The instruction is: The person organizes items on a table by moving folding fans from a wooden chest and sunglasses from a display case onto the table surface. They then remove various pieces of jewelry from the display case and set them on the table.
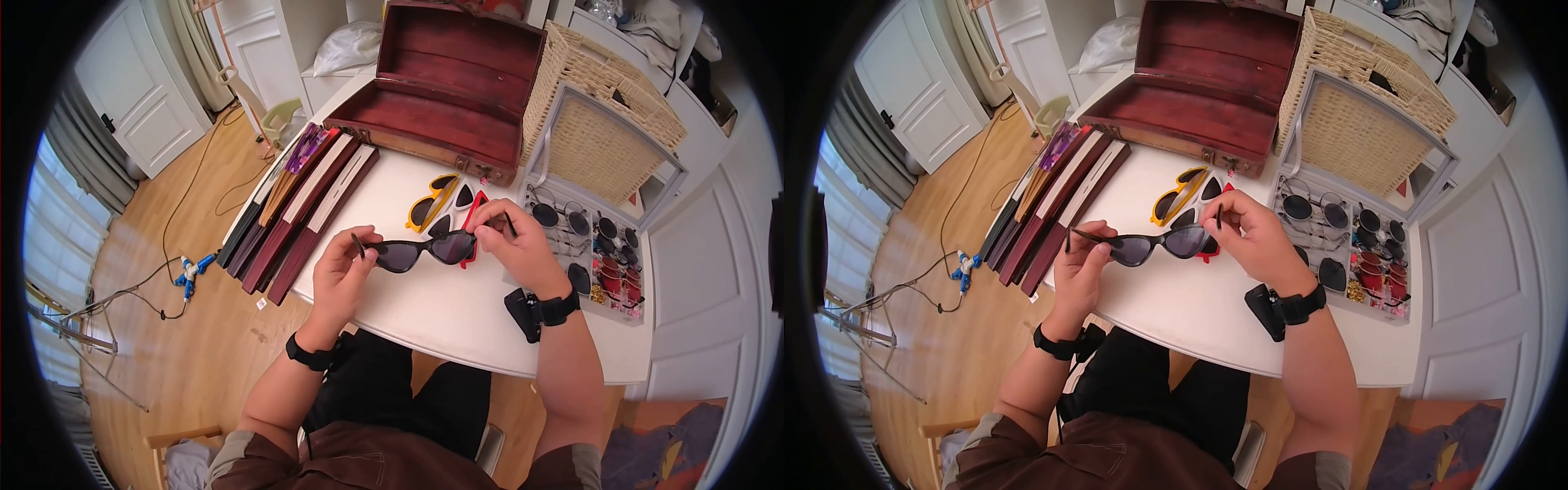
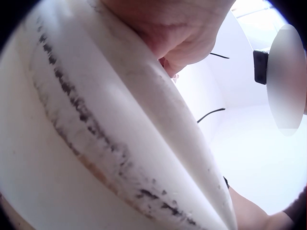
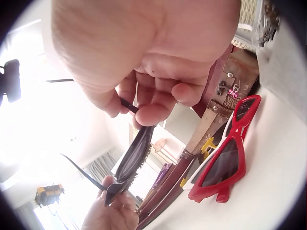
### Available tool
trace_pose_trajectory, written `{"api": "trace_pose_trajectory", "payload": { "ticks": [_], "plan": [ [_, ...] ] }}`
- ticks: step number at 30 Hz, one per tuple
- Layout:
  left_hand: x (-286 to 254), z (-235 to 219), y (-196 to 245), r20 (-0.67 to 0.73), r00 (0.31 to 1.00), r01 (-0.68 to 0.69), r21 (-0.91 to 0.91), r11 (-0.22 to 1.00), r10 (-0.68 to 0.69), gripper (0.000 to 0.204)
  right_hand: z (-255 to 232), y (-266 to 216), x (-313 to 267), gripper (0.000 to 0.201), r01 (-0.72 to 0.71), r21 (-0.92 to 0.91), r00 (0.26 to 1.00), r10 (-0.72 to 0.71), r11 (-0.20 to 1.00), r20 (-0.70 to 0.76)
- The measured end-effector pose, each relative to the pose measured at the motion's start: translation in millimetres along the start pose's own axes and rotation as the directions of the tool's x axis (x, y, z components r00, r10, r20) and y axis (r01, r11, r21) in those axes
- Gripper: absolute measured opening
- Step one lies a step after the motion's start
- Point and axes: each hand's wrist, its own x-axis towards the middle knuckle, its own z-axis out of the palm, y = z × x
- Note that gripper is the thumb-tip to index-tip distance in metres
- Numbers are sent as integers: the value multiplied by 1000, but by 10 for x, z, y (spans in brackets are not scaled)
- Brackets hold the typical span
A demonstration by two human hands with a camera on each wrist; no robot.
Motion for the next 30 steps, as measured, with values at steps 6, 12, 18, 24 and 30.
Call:
{"api": "trace_pose_trajectory", "payload": {
  "ticks": [6, 12, 18, 24, 30],
  "plan": [
    [-16, 18, -85, -1, 992, -122, -123, 985, 122, 30, 7, 39, -5, 13, -71, 92, 997, 74, 993, -33],
    [-23, 31, -21, 70, 993, -95, 35, 995, 93, 26, -42, 106, -4, 17, -51, 107, 997, 56, 993, -46],
    [-4, 35, 108, 160, 977, -177, 226, 958, 143, 23, -67, 117, -15, 20, -84, 24, 994, 85, 996, -61],
    [-16, 44, 123, 189, 977, -150, 268, 952, 101, 20, -7, -53, -1, 18, 0, -302, 1000, -2, 953, -8],
    [-14, 40, 136, 199, 979, -95, 256, 962, 44, 23, 59, -106, 6, 15, 211, -576, 977, -150, 790, 153]
  ]
}}
